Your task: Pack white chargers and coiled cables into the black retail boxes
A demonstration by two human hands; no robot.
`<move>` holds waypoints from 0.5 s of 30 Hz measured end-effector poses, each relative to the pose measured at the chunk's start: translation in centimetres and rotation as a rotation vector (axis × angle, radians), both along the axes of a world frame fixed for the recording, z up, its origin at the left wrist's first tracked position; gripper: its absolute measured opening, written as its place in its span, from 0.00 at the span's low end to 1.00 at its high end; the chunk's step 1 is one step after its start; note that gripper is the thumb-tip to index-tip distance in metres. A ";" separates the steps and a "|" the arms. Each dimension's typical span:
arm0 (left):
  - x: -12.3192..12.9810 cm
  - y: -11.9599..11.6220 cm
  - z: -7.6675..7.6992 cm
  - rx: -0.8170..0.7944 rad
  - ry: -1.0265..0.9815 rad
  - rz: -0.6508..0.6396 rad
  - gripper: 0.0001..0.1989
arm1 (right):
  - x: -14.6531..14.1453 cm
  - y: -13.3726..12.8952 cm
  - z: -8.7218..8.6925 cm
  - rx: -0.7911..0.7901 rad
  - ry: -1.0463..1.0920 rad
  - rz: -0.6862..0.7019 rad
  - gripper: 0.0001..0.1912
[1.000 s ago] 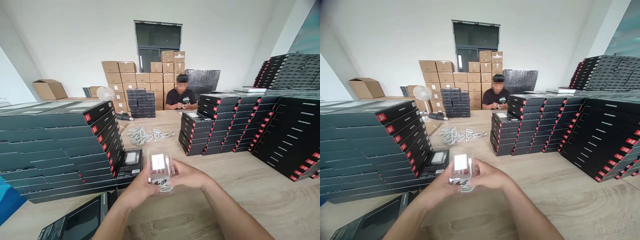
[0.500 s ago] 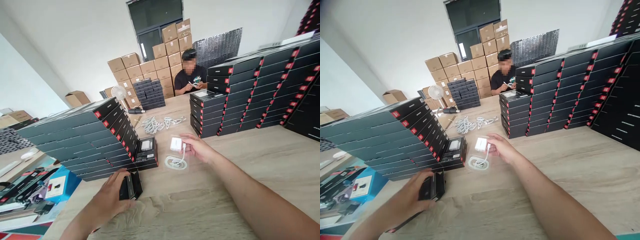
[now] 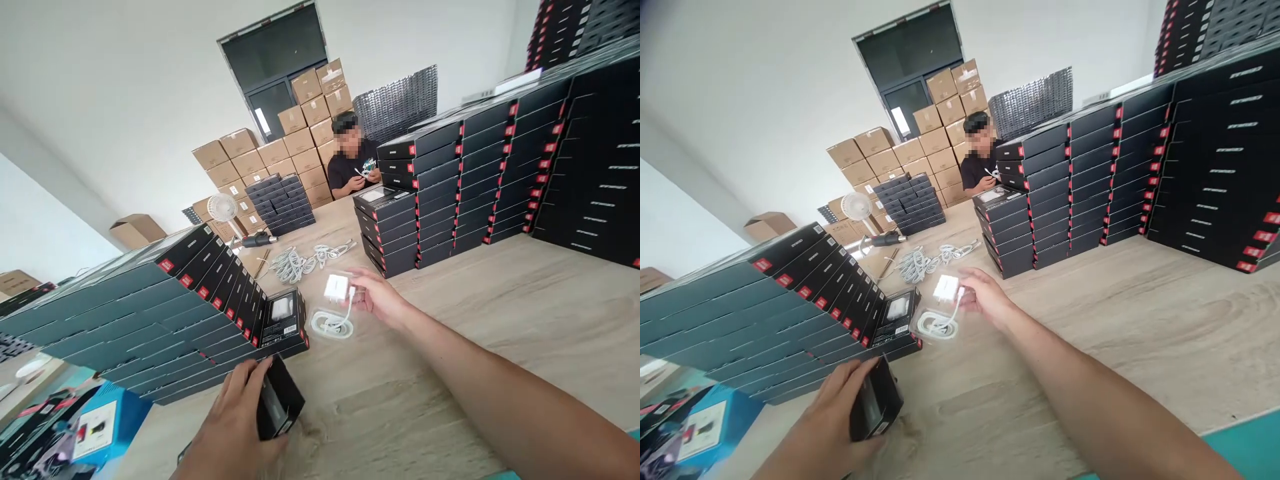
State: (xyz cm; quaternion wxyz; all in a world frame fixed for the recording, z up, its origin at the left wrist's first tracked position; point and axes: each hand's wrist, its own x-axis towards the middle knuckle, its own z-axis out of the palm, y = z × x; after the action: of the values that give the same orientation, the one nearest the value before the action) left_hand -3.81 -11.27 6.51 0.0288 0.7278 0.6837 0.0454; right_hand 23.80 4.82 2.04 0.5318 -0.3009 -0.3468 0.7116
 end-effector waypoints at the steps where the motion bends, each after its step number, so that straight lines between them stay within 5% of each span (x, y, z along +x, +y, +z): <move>1: 1.2 0.2 0.2 0.008 0.004 0.029 0.43 | -0.2 -0.4 0.4 0.014 0.045 -0.017 0.21; 7: 5.1 1.6 -0.5 0.124 -0.027 0.060 0.46 | -3.0 -3.6 1.4 0.226 0.232 -0.113 0.31; 15: 3.9 2.3 -1.4 0.510 0.099 0.120 0.47 | -4.3 -4.6 0.4 0.276 0.020 -0.052 0.32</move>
State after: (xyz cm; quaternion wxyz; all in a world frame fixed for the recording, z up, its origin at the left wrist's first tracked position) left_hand 0.13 -8.92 5.09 -0.1919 0.6711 0.6926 0.1819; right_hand 19.53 0.18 2.48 0.5899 -0.2268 -0.4281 0.6460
